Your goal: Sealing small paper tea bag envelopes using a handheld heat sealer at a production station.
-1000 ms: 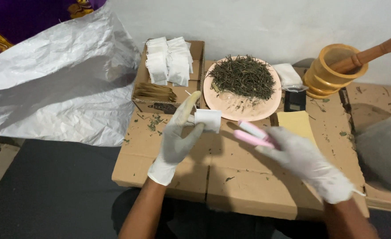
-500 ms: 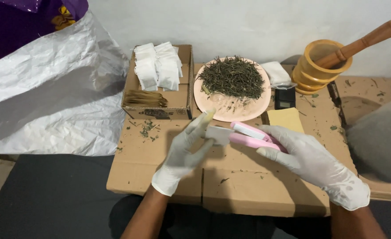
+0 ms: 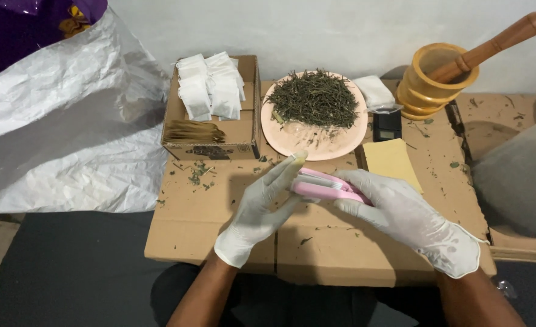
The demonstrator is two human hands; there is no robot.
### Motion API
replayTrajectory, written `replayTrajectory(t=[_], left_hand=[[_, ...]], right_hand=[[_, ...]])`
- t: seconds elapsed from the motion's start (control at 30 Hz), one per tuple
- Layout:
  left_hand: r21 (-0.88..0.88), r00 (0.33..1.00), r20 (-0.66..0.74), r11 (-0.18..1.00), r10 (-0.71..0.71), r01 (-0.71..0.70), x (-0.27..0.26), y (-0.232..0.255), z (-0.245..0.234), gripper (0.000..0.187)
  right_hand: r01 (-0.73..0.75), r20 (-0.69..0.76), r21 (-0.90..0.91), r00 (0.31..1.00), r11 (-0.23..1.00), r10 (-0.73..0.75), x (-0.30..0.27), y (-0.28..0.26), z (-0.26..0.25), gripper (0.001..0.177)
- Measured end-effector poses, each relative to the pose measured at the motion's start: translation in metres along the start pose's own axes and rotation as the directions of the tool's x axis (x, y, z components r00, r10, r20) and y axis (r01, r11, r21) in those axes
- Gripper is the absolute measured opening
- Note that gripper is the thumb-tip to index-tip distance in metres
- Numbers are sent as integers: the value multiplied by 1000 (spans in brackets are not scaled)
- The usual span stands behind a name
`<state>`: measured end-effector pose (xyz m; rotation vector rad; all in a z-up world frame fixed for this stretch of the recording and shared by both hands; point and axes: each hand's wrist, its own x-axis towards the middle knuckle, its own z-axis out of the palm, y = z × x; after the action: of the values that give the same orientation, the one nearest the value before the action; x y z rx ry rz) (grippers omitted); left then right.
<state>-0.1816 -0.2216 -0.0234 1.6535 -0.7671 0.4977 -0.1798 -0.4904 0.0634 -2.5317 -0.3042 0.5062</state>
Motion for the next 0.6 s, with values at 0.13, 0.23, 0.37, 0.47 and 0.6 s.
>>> replayTrajectory(t=[0.13, 0.23, 0.37, 0.47, 0.6], left_hand=[[0, 1000, 1, 1000, 1, -1, -2, -3, 5, 80], [-25, 1000, -2, 1000, -2, 1, -4, -5, 7, 80], [-1, 1000, -19, 1000, -4, 4, -7, -9, 11, 79], [-10, 999, -40, 1000, 7, -8, -6, -9, 12, 77], [62, 998, -40, 997, 46, -43, -5, -9, 13, 79]], right_hand=[[9, -36, 35, 999, 999, -8, -2, -8, -1, 51], [4, -29, 19, 1000, 1000, -3, 2, -5, 1, 52], [31, -38, 53, 999, 998, -29, -4, -16, -3, 49], [34, -38, 60, 999, 998, -31, -2, -14, -1, 47], [24, -47, 56, 999, 998, -22, 0, -9, 1, 49]])
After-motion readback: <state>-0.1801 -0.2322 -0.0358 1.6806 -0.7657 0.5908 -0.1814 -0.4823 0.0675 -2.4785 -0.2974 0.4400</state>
